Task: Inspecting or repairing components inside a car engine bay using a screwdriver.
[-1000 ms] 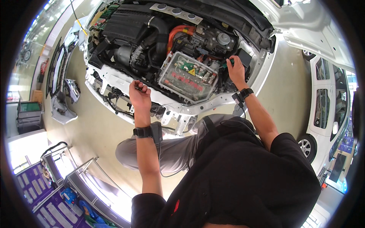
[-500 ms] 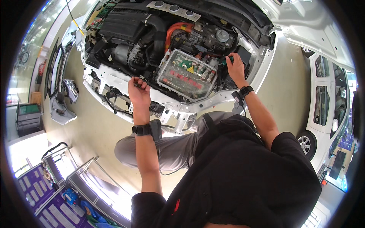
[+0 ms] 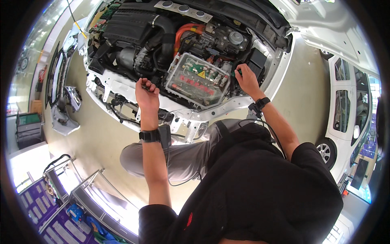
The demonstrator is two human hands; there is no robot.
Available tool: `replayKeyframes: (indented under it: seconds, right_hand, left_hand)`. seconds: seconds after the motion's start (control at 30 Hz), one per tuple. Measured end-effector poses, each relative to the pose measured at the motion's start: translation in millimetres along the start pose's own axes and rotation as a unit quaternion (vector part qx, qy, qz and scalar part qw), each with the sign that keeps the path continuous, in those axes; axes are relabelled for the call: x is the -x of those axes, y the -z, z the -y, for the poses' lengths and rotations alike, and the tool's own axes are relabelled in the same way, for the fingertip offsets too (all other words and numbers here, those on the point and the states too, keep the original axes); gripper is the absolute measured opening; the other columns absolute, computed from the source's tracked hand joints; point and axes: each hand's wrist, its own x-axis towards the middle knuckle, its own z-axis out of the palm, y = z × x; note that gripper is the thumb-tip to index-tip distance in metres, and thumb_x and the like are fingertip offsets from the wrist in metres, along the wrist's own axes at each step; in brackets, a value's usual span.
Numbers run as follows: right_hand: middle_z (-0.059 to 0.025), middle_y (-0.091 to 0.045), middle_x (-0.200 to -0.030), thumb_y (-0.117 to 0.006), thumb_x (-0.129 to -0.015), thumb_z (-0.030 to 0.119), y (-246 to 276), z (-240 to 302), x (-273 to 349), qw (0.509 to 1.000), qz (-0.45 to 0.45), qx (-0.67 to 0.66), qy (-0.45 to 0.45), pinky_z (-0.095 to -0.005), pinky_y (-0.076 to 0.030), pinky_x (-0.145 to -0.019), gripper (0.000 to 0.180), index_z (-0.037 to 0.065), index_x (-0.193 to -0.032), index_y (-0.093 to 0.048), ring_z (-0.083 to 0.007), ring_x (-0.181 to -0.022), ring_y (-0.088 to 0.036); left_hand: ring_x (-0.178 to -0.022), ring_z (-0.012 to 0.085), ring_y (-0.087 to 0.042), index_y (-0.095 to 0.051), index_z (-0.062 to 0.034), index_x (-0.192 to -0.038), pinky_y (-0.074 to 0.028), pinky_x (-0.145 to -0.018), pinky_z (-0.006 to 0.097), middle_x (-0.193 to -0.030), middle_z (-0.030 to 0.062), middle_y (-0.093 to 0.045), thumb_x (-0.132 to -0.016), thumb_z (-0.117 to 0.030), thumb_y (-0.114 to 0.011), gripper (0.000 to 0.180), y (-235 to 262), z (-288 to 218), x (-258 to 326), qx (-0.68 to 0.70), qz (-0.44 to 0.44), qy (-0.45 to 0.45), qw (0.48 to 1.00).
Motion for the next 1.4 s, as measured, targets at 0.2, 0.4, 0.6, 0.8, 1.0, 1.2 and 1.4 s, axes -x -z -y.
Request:
replayKeyframes:
  seconds: [0.2, 0.4, 0.6, 0.8, 1.0, 1.2, 1.4]
  right_hand:
    - [-0.0166, -0.058, -0.091, -0.057, -0.091, 0.021, -6, 6, 14, 0.997, 0.029, -0.032, -0.058, -0.0435, -0.045, -0.066, 0.021, 0.003, -0.101, -0.051, -0.0376, -0.072, -0.058]
    - [-0.0159, -0.059, -0.092, -0.06, -0.09, 0.018, 4, -1, 0, 0.993, -0.091, 0.023, -0.071, -0.0433, -0.046, -0.065, 0.02, 0.002, -0.098, -0.051, -0.0378, -0.073, -0.058]
    - [-0.0174, -0.059, -0.094, -0.06, -0.09, 0.018, 3, -9, -4, 0.99, -0.111, 0.038, -0.084, -0.0453, -0.046, -0.067, 0.02, 0.002, -0.099, -0.051, -0.0409, -0.082, -0.058]
    - [-0.0171, -0.059, -0.093, -0.06, -0.09, 0.018, -2, -12, -6, 0.988, -0.129, 0.047, -0.066, -0.0452, -0.045, -0.067, 0.02, 0.002, -0.099, -0.05, -0.0411, -0.082, -0.057]
    - [-0.0168, -0.059, -0.092, -0.06, -0.09, 0.017, -4, -12, -7, 0.989, -0.115, 0.034, -0.082, -0.045, -0.045, -0.066, 0.019, 0.003, -0.098, -0.05, -0.04, -0.08, -0.057]
    - [-0.0171, -0.059, -0.093, -0.059, -0.091, 0.019, -5, -12, -7, 0.988, -0.121, 0.051, -0.081, -0.0448, -0.046, -0.066, 0.02, 0.003, -0.099, -0.051, -0.0384, -0.078, -0.058]
    - [-0.0174, -0.058, -0.092, -0.059, -0.091, 0.021, -4, -10, -8, 0.988, -0.12, 0.038, -0.089, -0.0443, -0.046, -0.065, 0.022, 0.002, -0.099, -0.051, -0.0372, -0.073, -0.059]
  left_hand:
    - [-0.061, 0.0119, -0.036, -0.05, -0.0105, -0.089, -0.029, -0.05, 0.028, -0.073, -0.0014, -0.042, -0.094, -0.024, -0.049, 0.014, 3, 2, -5, 0.01, 0.011, 0.007, 1.0]
    - [-0.061, 0.0119, -0.037, -0.049, -0.0098, -0.089, -0.029, -0.05, 0.028, -0.073, -0.0014, -0.042, -0.094, -0.023, -0.048, 0.014, 3, 3, -4, -0.004, 0.003, 0.002, 1.0]
    - [-0.061, 0.012, -0.037, -0.049, -0.0096, -0.089, -0.029, -0.05, 0.028, -0.073, -0.0015, -0.042, -0.094, -0.023, -0.049, 0.014, 4, 2, -3, -0.003, -0.001, -0.003, 1.0]
    - [-0.06, 0.012, -0.036, -0.05, -0.0095, -0.089, -0.029, -0.05, 0.028, -0.073, -0.0015, -0.042, -0.094, -0.022, -0.048, 0.014, 8, 1, -5, 0.004, 0.011, 0.0, 1.0]
    - [-0.06, 0.0121, -0.036, -0.049, -0.0094, -0.088, -0.029, -0.05, 0.028, -0.072, -0.0014, -0.042, -0.094, -0.023, -0.048, 0.015, 9, 1, -4, 0.002, 0.008, 0.0, 1.0]
    - [-0.061, 0.0122, -0.036, -0.049, -0.0092, -0.088, -0.029, -0.051, 0.028, -0.072, -0.0015, -0.041, -0.094, -0.023, -0.047, 0.015, 7, 0, -2, 0.006, 0.003, 0.004, 1.0]
    - [-0.061, 0.0125, -0.035, -0.049, -0.0089, -0.088, -0.029, -0.052, 0.029, -0.071, -0.0014, -0.041, -0.094, -0.023, -0.048, 0.015, 5, -1, -1, -0.002, -0.007, -0.004, 1.0]
